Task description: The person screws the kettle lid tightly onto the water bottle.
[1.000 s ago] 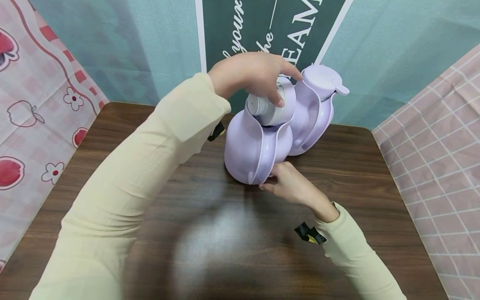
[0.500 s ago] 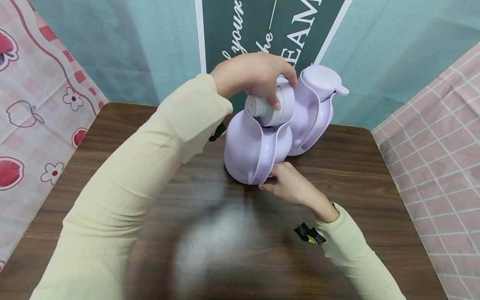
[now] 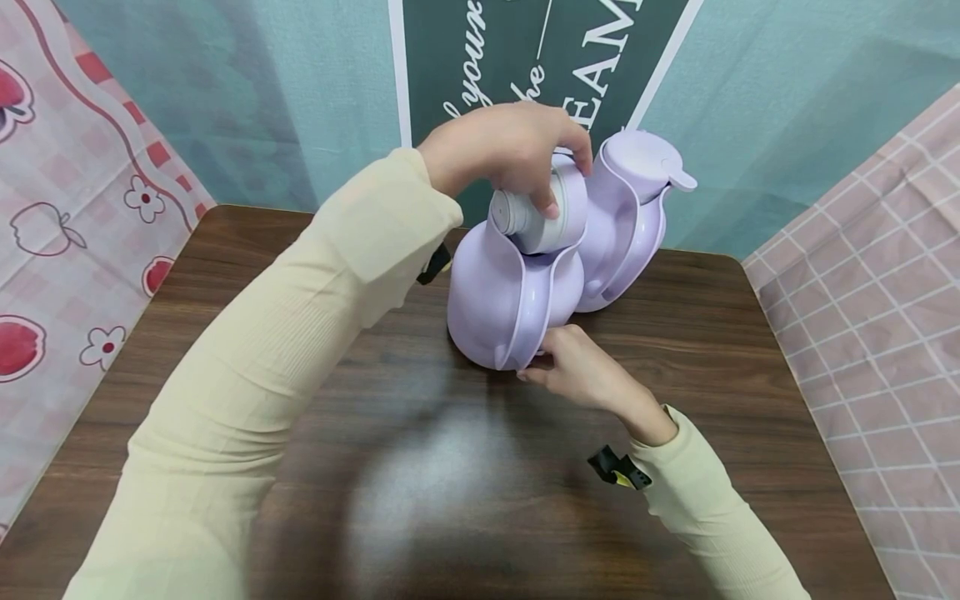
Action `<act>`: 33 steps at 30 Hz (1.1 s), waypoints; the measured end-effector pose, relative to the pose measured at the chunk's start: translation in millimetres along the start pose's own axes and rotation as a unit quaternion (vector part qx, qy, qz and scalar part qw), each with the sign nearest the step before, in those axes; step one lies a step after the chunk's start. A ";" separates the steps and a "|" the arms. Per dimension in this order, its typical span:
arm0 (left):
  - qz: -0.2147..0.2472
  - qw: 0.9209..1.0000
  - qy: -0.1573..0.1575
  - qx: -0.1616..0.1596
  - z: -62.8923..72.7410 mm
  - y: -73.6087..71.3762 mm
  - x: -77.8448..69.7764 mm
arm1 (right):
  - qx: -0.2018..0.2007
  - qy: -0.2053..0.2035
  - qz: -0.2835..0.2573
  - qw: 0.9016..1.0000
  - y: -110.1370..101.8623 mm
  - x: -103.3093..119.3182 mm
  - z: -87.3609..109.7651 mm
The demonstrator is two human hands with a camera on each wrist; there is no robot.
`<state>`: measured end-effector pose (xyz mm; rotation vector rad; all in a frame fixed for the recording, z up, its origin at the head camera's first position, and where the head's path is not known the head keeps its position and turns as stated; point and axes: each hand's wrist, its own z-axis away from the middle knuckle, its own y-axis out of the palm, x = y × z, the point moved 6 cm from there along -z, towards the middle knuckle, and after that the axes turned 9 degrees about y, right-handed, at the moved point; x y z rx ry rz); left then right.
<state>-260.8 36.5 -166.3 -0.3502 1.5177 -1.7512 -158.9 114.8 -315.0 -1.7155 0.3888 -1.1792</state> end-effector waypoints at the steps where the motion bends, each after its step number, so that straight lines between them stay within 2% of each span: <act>1: -0.003 1.000 0.002 -0.002 -0.4 -0.5 -0.1 | 0.000 0.000 0.000 1.000 -0.1 0.0 0.0; 7: -0.010 1.000 0.008 -0.006 -3.0 -2.3 -0.2 | 0.000 -0.001 0.000 1.000 -1.0 1.7 0.1; 14: -0.020 1.000 0.007 -0.012 -5.4 -4.8 1.8 | -0.020 -0.033 -0.012 0.999 -1.1 1.5 1.2; 22: -0.021 1.000 0.004 -0.014 -8.4 -6.3 3.0 | -0.006 -0.002 0.006 1.000 -1.7 2.5 0.6; 33: -0.016 0.999 0.005 -0.036 -5.5 -12.6 5.1 | -0.004 -0.002 0.011 1.000 -3.2 2.3 1.0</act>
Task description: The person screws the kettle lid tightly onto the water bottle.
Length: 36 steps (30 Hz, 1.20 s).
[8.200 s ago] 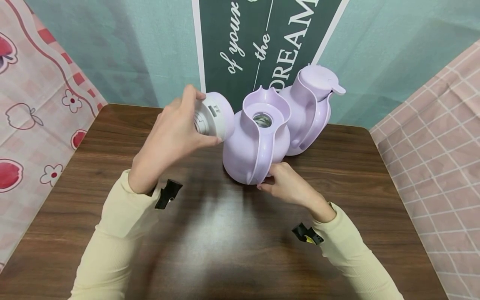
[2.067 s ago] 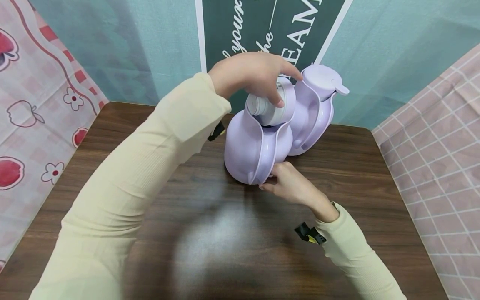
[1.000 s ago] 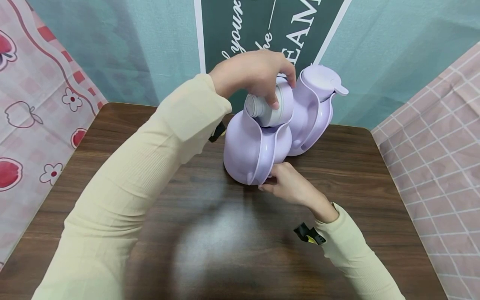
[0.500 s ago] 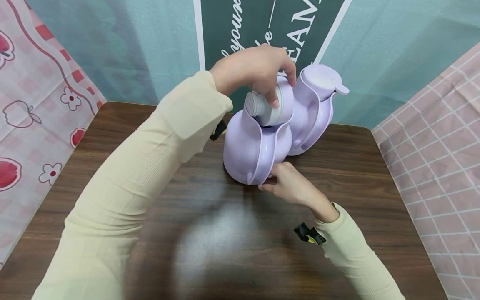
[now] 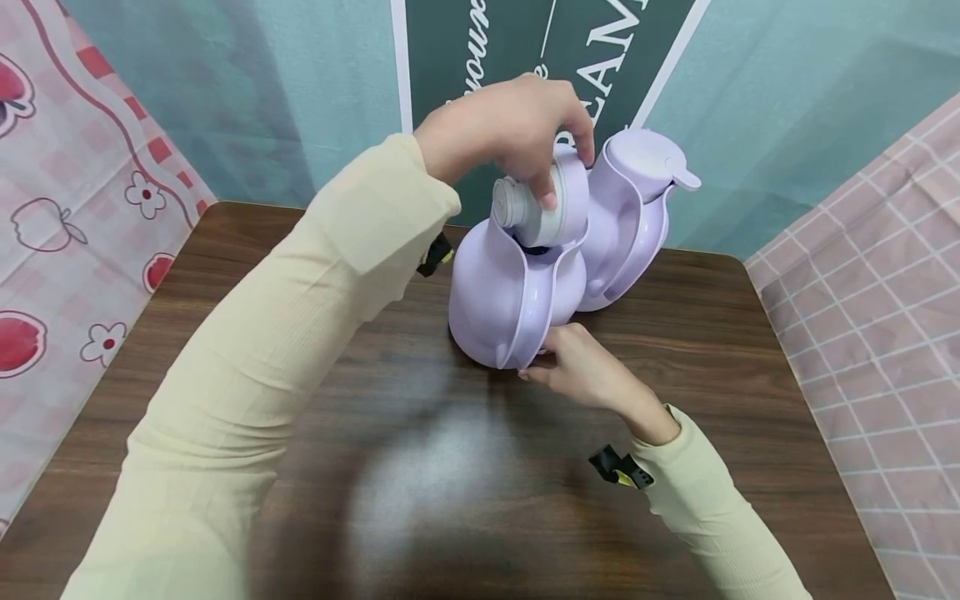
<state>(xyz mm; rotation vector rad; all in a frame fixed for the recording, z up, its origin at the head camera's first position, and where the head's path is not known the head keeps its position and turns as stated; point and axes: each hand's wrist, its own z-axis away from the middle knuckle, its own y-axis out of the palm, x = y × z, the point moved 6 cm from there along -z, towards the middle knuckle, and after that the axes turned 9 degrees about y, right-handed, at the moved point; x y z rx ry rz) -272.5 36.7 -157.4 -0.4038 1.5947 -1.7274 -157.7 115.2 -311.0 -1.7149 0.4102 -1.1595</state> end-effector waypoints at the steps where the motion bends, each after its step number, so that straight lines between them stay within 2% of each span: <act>1: 0.002 1.000 0.000 -0.004 0.6 -0.5 0.7 | 0.001 0.001 0.000 1.000 0.1 -0.3 -0.1; 9: 0.013 0.999 -0.007 -0.038 9.7 -5.4 4.0 | 0.002 0.004 0.003 1.000 -0.7 -0.2 -0.3; 36: 0.060 0.994 -0.026 -0.085 19.2 -8.6 8.3 | -0.002 -0.002 0.003 1.000 0.1 -1.8 1.1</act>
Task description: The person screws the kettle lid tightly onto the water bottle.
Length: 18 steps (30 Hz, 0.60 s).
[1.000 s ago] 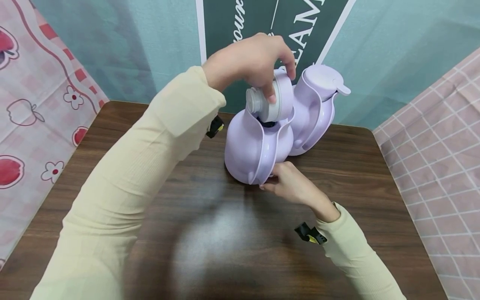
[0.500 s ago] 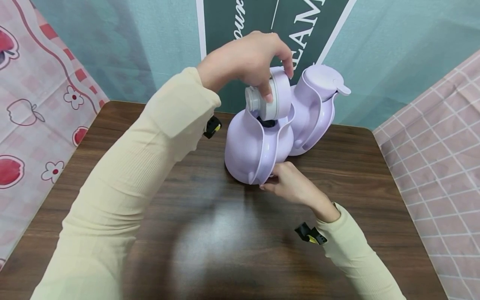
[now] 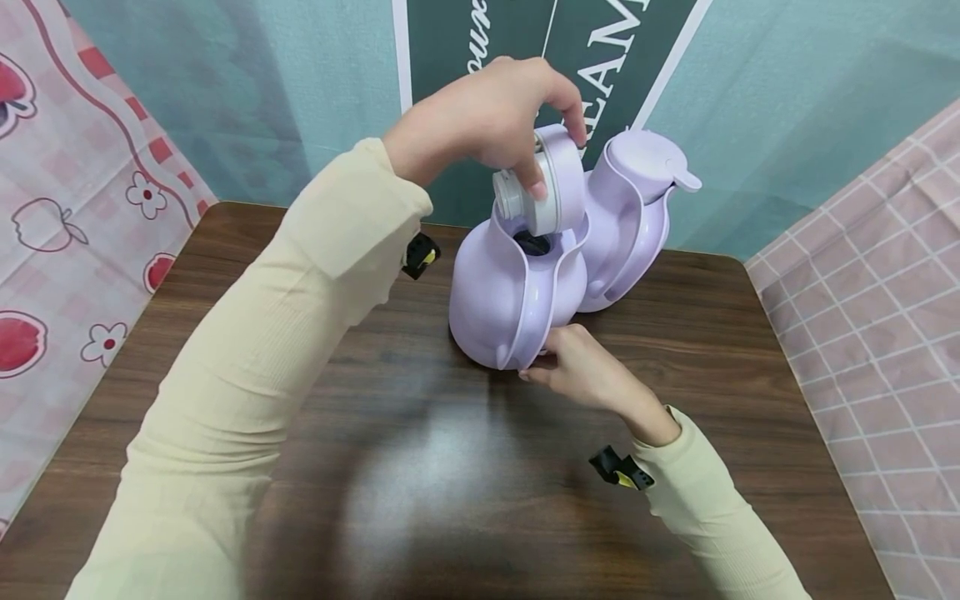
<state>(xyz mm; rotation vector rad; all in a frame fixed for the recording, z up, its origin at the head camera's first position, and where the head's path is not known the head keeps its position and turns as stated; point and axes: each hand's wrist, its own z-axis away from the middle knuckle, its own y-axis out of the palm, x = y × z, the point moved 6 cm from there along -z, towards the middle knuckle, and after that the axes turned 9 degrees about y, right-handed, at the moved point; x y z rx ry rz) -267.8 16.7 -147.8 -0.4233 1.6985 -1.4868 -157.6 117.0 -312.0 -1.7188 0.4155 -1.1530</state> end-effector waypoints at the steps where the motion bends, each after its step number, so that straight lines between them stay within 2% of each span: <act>1: 0.000 1.000 0.001 -0.002 0.1 -0.7 0.1 | 0.000 0.000 0.000 1.000 0.0 0.2 -0.1; 8: 0.004 1.000 0.007 -0.015 0.1 -5.3 -0.7 | 0.003 0.003 -0.002 1.000 -0.1 0.2 -0.2; 18: 0.027 0.998 0.028 -0.044 -7.2 -8.3 -1.0 | 0.002 0.003 0.002 1.000 -0.8 0.0 0.1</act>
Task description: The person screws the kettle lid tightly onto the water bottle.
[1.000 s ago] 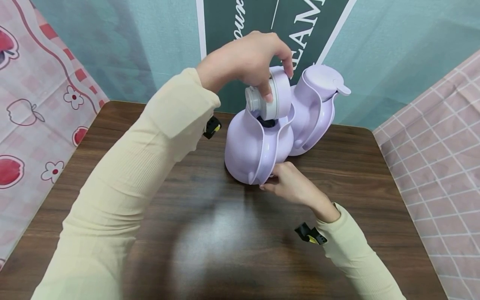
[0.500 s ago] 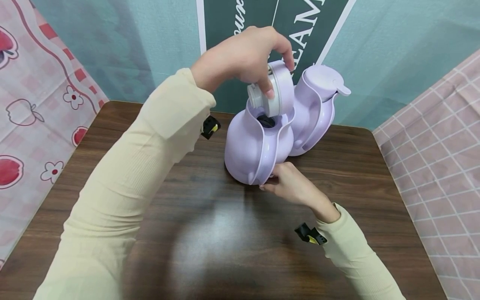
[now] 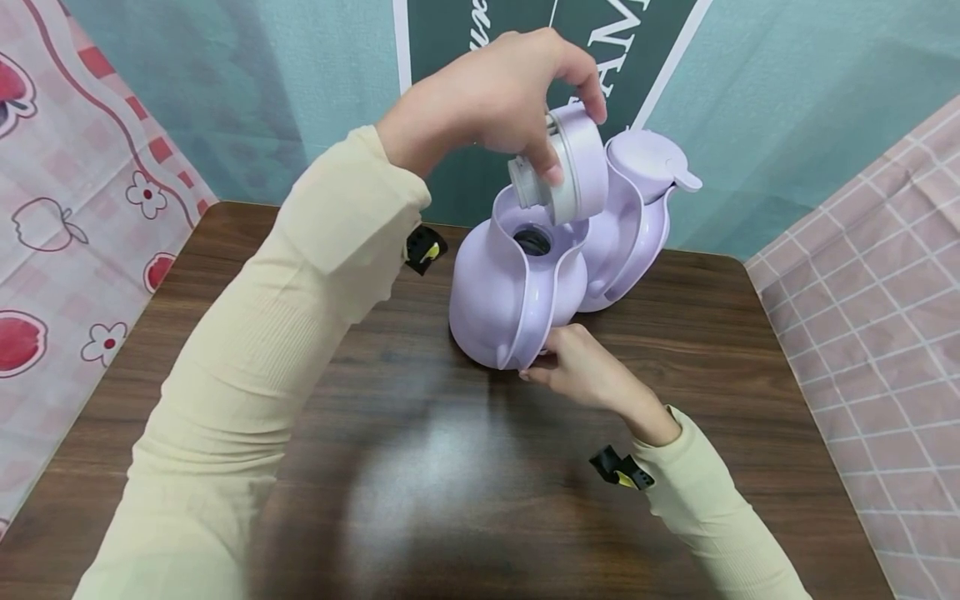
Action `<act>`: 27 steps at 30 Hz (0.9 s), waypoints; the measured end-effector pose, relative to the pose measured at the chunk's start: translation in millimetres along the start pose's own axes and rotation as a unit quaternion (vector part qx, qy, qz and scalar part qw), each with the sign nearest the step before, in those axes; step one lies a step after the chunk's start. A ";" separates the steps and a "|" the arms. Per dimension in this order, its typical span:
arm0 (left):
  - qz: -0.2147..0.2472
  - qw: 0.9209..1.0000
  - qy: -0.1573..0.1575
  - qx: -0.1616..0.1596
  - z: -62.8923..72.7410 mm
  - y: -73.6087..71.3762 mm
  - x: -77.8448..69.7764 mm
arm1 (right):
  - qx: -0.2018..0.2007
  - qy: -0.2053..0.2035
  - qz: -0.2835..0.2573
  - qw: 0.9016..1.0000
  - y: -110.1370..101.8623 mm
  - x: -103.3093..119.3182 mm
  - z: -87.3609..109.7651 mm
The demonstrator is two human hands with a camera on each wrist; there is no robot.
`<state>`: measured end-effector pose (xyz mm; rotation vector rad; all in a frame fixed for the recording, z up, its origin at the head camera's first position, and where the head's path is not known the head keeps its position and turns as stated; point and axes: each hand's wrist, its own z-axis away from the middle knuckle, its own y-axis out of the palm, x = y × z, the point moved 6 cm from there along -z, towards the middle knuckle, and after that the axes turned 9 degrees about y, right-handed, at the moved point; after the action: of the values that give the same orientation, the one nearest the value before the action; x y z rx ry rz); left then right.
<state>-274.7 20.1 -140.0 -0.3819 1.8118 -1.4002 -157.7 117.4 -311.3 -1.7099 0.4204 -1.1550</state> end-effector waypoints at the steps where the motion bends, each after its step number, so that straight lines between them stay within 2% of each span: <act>1: 0.003 1.000 0.002 -0.002 0.3 -0.2 -1.0 | 0.000 -0.001 0.000 1.000 -0.1 0.1 0.0; 7: 0.026 1.000 0.000 -0.005 5.7 2.7 -7.5 | -0.001 -0.002 -0.001 1.000 0.1 0.1 0.2; 16: 0.033 0.999 -0.001 0.009 12.0 10.6 -7.9 | -0.002 -0.003 -0.004 1.000 0.9 1.0 0.4; 19: 0.064 0.998 -0.014 0.006 12.5 12.8 -4.8 | -0.002 -0.004 -0.004 1.000 0.7 1.2 0.3; 23: 0.124 0.991 -0.041 -0.020 13.5 14.2 2.8 | -0.002 -0.007 -0.001 1.000 -0.1 1.1 0.2; 27: 0.152 0.986 -0.055 -0.027 14.7 17.0 10.0 | -0.001 -0.004 -0.002 1.000 -0.8 -0.1 0.5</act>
<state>-266.4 9.5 -160.5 -0.1957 1.7358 -1.1005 -157.5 118.1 -310.7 -1.7175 0.4127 -1.1504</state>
